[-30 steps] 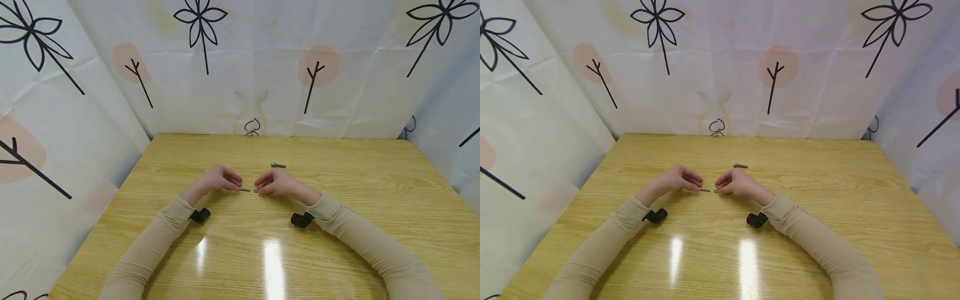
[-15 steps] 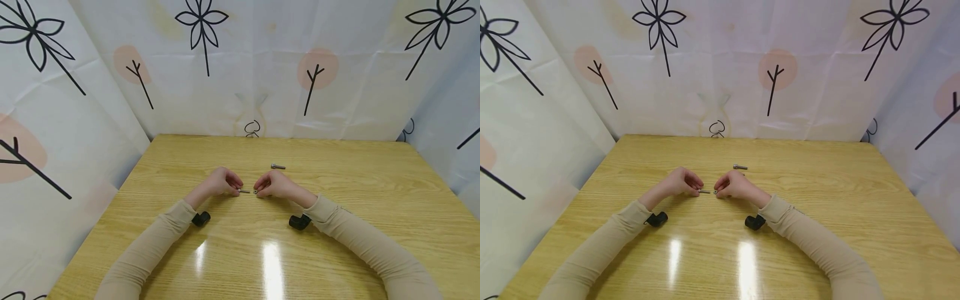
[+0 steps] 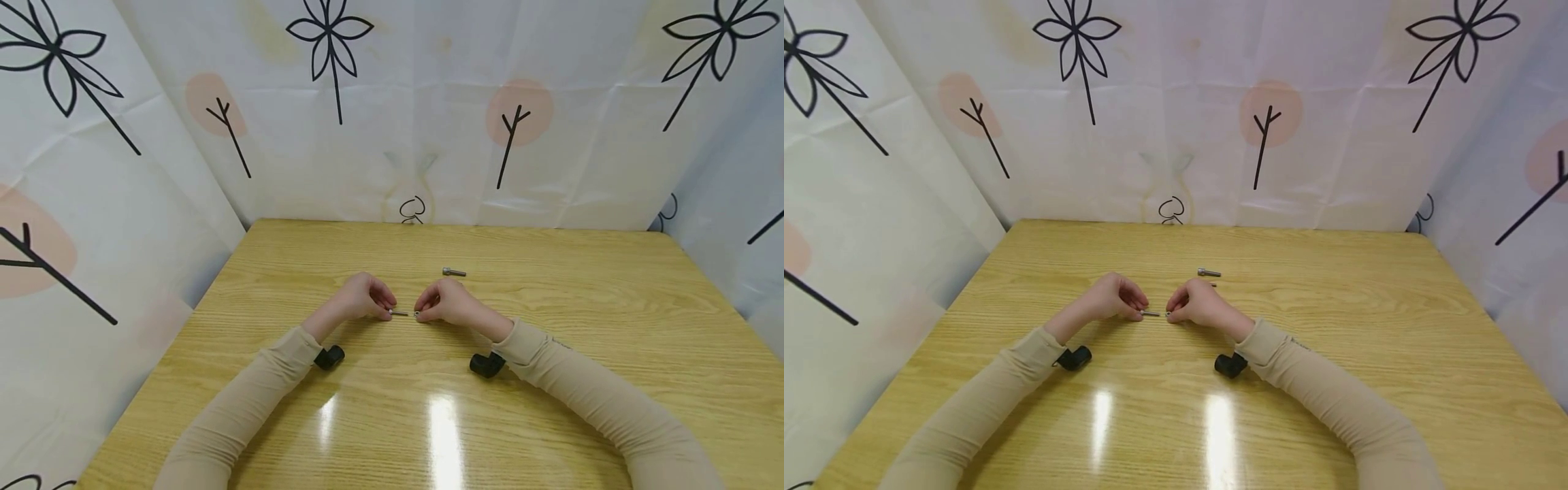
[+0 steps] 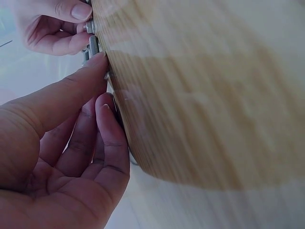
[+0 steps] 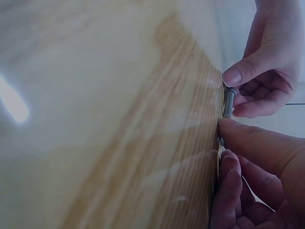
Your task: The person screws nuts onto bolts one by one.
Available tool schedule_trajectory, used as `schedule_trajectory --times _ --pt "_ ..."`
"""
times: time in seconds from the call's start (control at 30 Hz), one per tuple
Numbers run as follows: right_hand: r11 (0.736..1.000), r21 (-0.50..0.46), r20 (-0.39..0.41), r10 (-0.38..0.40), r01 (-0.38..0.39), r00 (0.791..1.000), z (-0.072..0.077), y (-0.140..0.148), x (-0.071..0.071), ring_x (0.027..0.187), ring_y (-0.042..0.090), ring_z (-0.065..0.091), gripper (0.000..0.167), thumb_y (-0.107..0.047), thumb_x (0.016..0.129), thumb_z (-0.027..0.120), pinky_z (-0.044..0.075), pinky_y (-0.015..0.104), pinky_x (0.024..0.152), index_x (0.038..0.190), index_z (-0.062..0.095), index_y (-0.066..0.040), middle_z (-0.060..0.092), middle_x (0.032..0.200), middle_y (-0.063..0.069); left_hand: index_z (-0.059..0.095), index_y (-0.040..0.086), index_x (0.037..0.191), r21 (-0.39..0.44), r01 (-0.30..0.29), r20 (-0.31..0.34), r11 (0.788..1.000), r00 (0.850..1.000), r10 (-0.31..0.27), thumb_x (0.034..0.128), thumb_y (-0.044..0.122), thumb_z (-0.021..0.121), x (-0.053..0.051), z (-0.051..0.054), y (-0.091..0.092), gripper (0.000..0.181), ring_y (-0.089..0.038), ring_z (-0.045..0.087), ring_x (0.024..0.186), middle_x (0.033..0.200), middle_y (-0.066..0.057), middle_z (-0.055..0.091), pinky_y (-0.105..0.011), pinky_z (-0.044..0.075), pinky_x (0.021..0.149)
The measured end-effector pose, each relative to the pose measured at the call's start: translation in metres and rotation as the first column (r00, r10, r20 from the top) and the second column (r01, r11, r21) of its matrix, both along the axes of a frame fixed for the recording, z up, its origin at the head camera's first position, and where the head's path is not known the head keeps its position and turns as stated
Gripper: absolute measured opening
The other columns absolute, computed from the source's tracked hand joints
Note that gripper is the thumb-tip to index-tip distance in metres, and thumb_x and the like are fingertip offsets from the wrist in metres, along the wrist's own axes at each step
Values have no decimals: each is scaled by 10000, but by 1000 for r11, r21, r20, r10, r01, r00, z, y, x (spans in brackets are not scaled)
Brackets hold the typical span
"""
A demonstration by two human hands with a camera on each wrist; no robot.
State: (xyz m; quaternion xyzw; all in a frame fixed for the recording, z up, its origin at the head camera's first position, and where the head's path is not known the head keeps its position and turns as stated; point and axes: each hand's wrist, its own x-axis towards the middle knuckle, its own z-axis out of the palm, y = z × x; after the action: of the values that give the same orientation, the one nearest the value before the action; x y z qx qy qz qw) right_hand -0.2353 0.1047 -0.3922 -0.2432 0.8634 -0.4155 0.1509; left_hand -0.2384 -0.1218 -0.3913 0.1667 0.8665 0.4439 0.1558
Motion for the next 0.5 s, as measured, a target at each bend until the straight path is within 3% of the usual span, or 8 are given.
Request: schedule_trajectory --times 0.5 --pt "1000 4 5 10 -10 1000 -2 2 -2 642 85 553 50 -87 818 767 472 206 557 840 736 -54 659 733 -10 744 39 882 -17 10 -13 1000 1000 -10 743 10 817 -1 0 1 160 -126 652 746 794 -15 699 -235 567 658"
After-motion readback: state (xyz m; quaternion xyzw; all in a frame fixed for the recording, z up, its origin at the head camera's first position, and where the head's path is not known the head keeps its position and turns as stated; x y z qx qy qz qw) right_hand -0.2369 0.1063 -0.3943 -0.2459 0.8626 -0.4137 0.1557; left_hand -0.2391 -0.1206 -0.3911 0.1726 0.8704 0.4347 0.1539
